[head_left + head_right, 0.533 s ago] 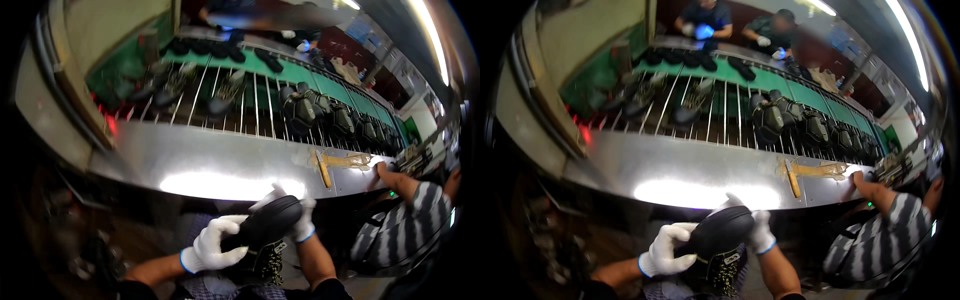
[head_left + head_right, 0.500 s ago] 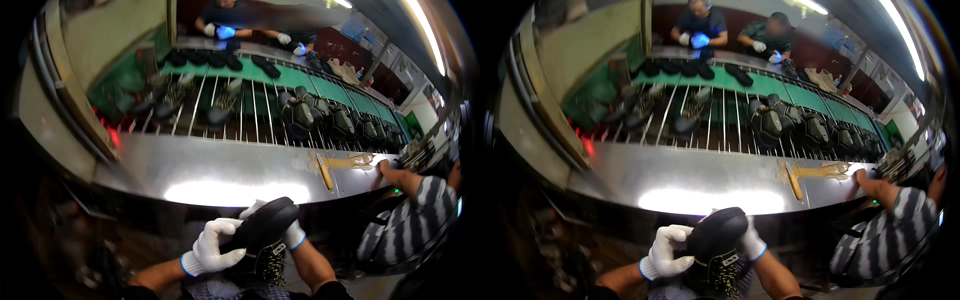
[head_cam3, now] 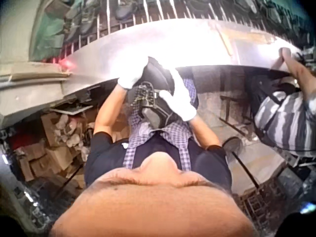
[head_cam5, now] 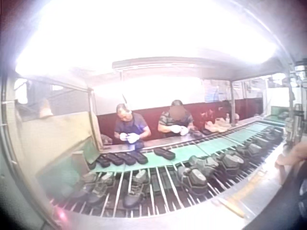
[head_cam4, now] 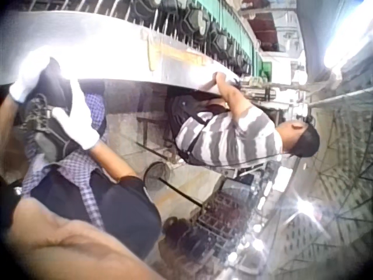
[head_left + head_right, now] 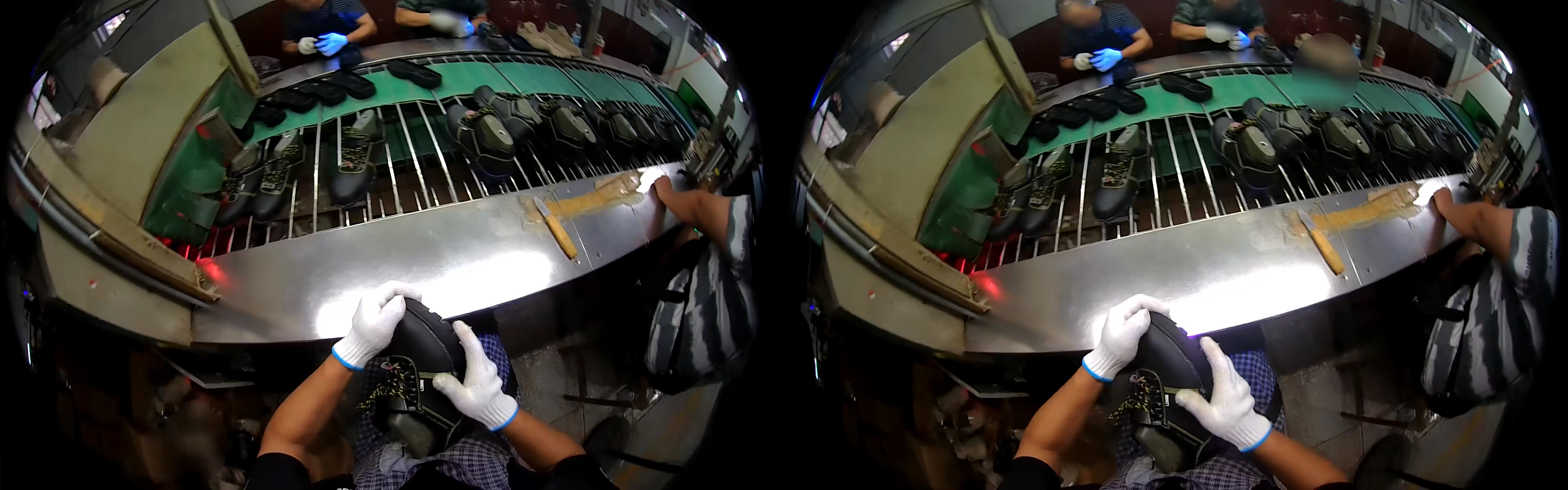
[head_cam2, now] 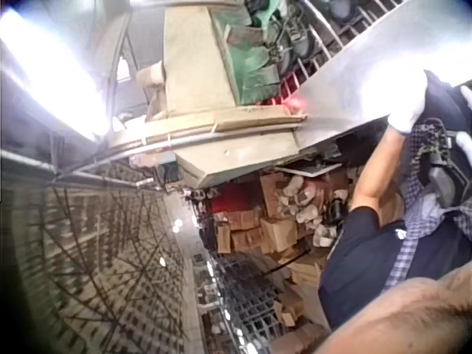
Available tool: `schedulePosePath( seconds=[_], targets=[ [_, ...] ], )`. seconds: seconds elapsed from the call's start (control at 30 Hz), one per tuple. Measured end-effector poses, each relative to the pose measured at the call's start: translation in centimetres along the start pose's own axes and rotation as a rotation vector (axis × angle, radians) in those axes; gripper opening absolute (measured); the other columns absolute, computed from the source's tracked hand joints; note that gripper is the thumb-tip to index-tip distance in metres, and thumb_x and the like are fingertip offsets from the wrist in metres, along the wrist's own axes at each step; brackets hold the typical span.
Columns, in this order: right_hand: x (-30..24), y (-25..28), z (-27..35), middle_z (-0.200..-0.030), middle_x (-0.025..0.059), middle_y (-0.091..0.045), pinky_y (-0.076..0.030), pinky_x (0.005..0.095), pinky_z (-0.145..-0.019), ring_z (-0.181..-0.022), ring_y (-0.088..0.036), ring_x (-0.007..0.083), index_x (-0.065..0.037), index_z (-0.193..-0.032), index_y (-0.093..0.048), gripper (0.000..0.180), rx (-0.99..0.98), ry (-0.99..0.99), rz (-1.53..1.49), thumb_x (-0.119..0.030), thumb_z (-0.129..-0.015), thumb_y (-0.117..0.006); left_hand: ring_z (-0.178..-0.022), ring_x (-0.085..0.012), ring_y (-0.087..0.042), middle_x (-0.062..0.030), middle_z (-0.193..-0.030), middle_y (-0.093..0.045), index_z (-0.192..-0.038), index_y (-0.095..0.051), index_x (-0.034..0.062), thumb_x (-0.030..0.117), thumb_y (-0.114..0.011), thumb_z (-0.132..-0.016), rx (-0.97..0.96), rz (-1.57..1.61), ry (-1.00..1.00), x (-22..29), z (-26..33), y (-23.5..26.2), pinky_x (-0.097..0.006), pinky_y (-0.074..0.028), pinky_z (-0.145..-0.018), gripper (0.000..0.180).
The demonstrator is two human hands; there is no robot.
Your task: The person manipulates shoes on a production line, using a tool to work on the sole and upper parts of different boots, and moves various shoes between the conveyor and the workstation.
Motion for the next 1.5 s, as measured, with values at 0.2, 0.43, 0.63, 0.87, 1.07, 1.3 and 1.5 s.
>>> schedulePosePath(
  seconds=[0.2, 0.43, 0.63, 0.87, 1.07, 1.3, 1.5],
  targets=[
    [4.7, 1.1, -3.3, -0.115, 0.0235, -0.075, -0.064, 0.0409, -0.076, -0.091, -0.077, 0.0367, 0.006, -0.145, -0.057, 0.049, 0.095, 0.263, 0.228, -0.015, -0.102, -0.066, -0.100, -0.0183, -0.073, -0.0143, -0.109, -0.077, -0.115, -0.071, -0.0077, -0.003, -0.048, -0.096, 0.001, -0.113, 0.048, 0.9, -0.5, -0.1, -0.032, -0.058, -0.096, 0.030],
    [2.0, 1.6, -4.0, -0.094, 0.0222, -0.077, -0.062, 0.0426, -0.061, -0.059, -0.072, 0.0356, 0.006, -0.144, -0.054, 0.050, -0.147, 0.006, 0.329, -0.020, -0.102, -0.063, -0.103, -0.0211, -0.075, -0.0149, -0.106, -0.078, -0.116, -0.071, -0.0067, 0.005, -0.059, -0.103, -0.019, -0.059, 0.090, 0.6, -0.5, 0.4, -0.035, -0.058, -0.098, 0.021],
    [-2.7, 1.8, -2.2, -0.106, 0.0279, -0.075, -0.064, 0.0409, -0.063, -0.068, -0.076, 0.0356, 0.013, -0.148, -0.046, 0.066, -0.167, 0.094, 0.357, -0.023, -0.097, -0.069, -0.103, -0.0243, -0.076, -0.0149, -0.106, -0.078, -0.116, -0.069, -0.0054, 0.010, -0.061, -0.107, -0.067, -0.085, 0.074, 0.7, -0.8, 0.6, -0.037, -0.059, -0.098, 0.020],
    [-4.1, 1.9, -0.9, -0.113, 0.0300, -0.065, -0.064, 0.0408, -0.073, -0.088, -0.074, 0.0397, 0.014, -0.158, -0.031, 0.097, -0.181, 0.105, 0.288, -0.048, -0.097, -0.075, -0.102, -0.0235, -0.076, -0.0152, -0.107, -0.077, -0.116, -0.068, -0.0051, 0.008, -0.060, -0.106, -0.075, -0.036, 0.088, 0.5, -0.6, 0.9, -0.037, -0.059, -0.097, 0.018],
    [-4.9, 1.1, -0.9, -0.098, 0.0186, -0.062, -0.059, 0.0407, -0.059, -0.069, -0.068, 0.0320, 0.007, -0.160, -0.035, 0.099, -0.433, 0.170, 0.447, -0.056, -0.095, -0.075, -0.101, -0.0236, -0.073, -0.0166, -0.105, -0.076, -0.126, -0.064, -0.0056, 0.009, -0.053, -0.106, 0.034, 0.146, 0.152, 1.7, -0.3, 0.5, -0.037, -0.058, -0.098, 0.027],
    [-5.6, 2.0, -6.9, -0.129, 0.0246, -0.070, -0.061, 0.0482, -0.089, -0.105, -0.074, 0.0453, -0.019, -0.164, -0.042, 0.089, -0.523, 0.006, 0.401, -0.070, -0.096, -0.066, -0.117, -0.0268, -0.067, -0.0184, -0.111, -0.075, -0.136, -0.063, -0.0044, 0.036, -0.040, -0.113, 0.115, 0.320, 0.133, 0.8, -0.4, 0.4, -0.040, -0.049, -0.110, 0.052],
    [-4.7, -2.2, -13.3, -0.142, 0.0264, -0.066, -0.054, 0.0464, -0.109, -0.128, -0.067, 0.0415, -0.005, -0.161, -0.042, 0.091, -0.593, -0.079, 0.159, -0.053, -0.093, -0.078, -0.129, -0.0260, -0.061, -0.0168, -0.137, -0.066, -0.145, -0.058, -0.0033, 0.044, -0.039, -0.115, 0.234, 0.474, 0.206, 1.9, 0.3, 0.3, -0.040, -0.046, -0.115, 0.059]
  ],
)
Point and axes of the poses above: each hand's wrist, its own z-axis away from the middle knuckle, its own y-axis out of the back of the hand, x = y × z, the point moved 4 cm from there along -z, towards the middle knuckle
